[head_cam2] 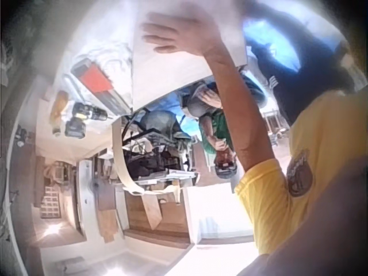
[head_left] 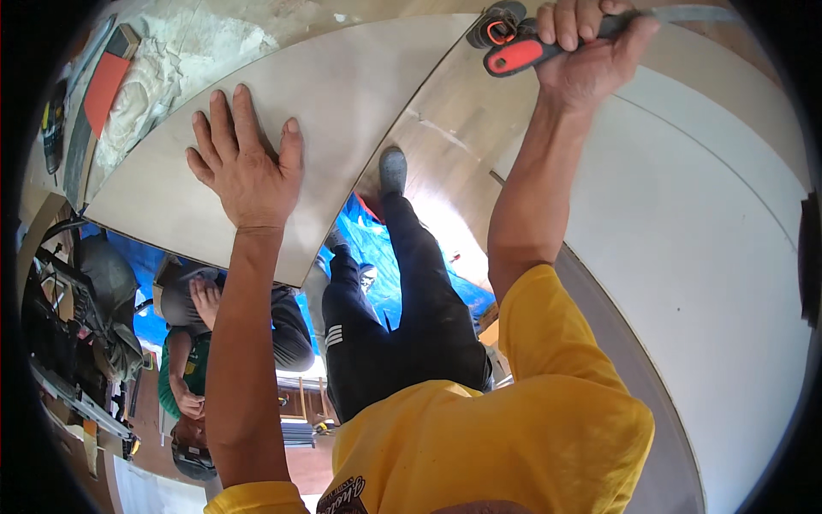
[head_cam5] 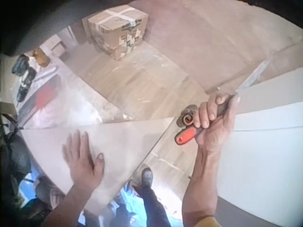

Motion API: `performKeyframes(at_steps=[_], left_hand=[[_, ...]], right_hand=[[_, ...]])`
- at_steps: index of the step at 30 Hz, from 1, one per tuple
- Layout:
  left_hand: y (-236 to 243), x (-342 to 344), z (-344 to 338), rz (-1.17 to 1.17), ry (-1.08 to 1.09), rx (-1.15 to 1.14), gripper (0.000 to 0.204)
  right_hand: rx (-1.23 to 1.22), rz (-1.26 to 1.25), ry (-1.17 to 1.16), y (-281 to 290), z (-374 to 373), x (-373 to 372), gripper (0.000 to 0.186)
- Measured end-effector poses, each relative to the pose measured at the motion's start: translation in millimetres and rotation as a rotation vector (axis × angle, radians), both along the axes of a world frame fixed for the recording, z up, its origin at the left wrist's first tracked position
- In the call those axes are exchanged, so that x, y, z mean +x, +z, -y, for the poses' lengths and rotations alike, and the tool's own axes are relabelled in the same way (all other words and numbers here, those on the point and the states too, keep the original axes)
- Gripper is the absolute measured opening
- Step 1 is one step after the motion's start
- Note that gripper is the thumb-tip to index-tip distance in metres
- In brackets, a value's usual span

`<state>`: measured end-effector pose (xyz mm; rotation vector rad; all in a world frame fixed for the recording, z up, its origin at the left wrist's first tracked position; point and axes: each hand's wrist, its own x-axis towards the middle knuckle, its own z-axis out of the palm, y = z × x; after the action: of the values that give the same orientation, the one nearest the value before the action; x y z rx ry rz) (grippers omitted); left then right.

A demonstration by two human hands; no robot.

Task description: The person holds a triangular piece of wood and uses a rasp to shave down the edges, while others assist in holding the material.

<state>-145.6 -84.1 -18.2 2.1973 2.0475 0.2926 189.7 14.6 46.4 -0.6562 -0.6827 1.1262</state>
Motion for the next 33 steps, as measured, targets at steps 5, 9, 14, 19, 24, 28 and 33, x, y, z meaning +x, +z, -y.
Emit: performKeyframes(at_steps=[5,9,14,19,24,28,33], left_hand=[[0,2,-1,0.016,-0.006,0.009,0.076],[-3,0,-1,0.013,-0.013,0.002,0.076],[-2,-1,-1,0.034,-0.014,-0.004,0.076],[-2,-1,-1,0.016,-0.025,-0.006,0.077],[-3,-4,1,0.002,-0.02,-0.02,0.075],[-1,2,-1,0.018,-0.045,-0.05,0.074],[-1,-3,1,0.007,-0.078,-0.077,0.073]], right_hand=[[-0.087,0.182,-0.164,-24,-8,-7,0.042],[-0.209,0.301,-0.324,-30,-9,-26,0.044],[-0.189,0.428,-0.36,-42,-15,-21,0.047],[-0.116,0.055,-0.283,-74,-13,-10,0.049],[-0.224,0.418,-0.422,-32,-22,-52,0.053],[-0.167,0.11,-0.24,-74,-19,-1,0.055],[-0.117,0.538,-0.489,-40,-23,-44,0.057]])
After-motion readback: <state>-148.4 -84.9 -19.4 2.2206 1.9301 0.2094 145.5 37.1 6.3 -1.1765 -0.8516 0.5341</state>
